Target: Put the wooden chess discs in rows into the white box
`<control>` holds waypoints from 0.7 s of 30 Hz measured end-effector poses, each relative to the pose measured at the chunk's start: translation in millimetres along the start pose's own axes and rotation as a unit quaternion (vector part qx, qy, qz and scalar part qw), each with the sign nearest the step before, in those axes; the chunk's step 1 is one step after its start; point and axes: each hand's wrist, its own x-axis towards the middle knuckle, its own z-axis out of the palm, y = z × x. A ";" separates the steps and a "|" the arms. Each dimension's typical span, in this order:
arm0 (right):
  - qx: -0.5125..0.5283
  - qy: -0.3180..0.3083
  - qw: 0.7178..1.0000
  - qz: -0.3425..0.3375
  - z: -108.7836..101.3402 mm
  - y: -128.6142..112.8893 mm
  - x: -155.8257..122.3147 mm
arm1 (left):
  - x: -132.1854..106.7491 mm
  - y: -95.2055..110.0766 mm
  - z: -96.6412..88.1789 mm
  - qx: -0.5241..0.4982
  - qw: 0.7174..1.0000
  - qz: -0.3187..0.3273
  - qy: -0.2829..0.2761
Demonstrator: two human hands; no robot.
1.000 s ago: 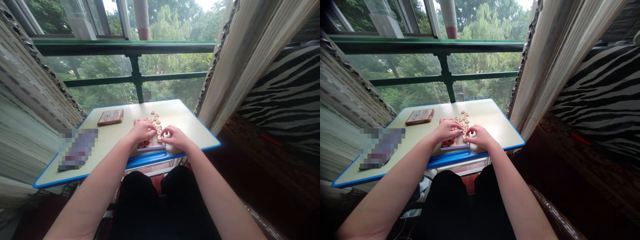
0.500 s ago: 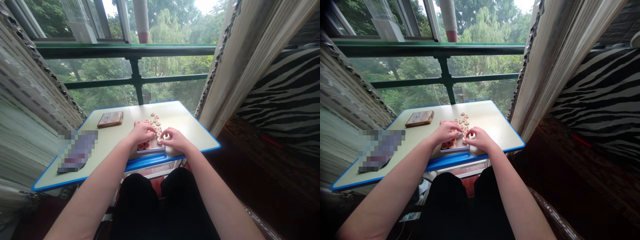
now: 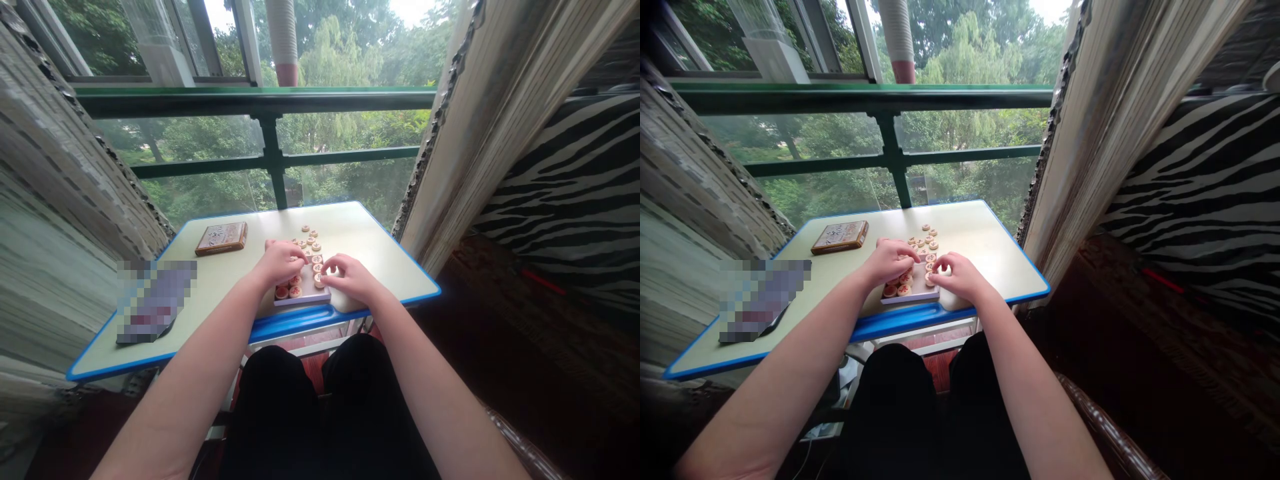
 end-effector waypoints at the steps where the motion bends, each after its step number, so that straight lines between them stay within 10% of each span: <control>1: 0.002 0.002 1.000 0.002 0.2 0.4 0.2 | 0.1 -0.3 -1.5 -0.005 1.000 -0.008 0.017; 13: 0.023 0.034 0.999 -0.002 0.4 2.6 3.2 | 5.6 -18.7 -4.7 -0.103 0.967 -0.141 0.186; 21: 0.070 0.064 0.994 0.053 -0.7 0.2 9.1 | 11.6 -33.5 2.2 -0.149 0.956 -0.196 0.161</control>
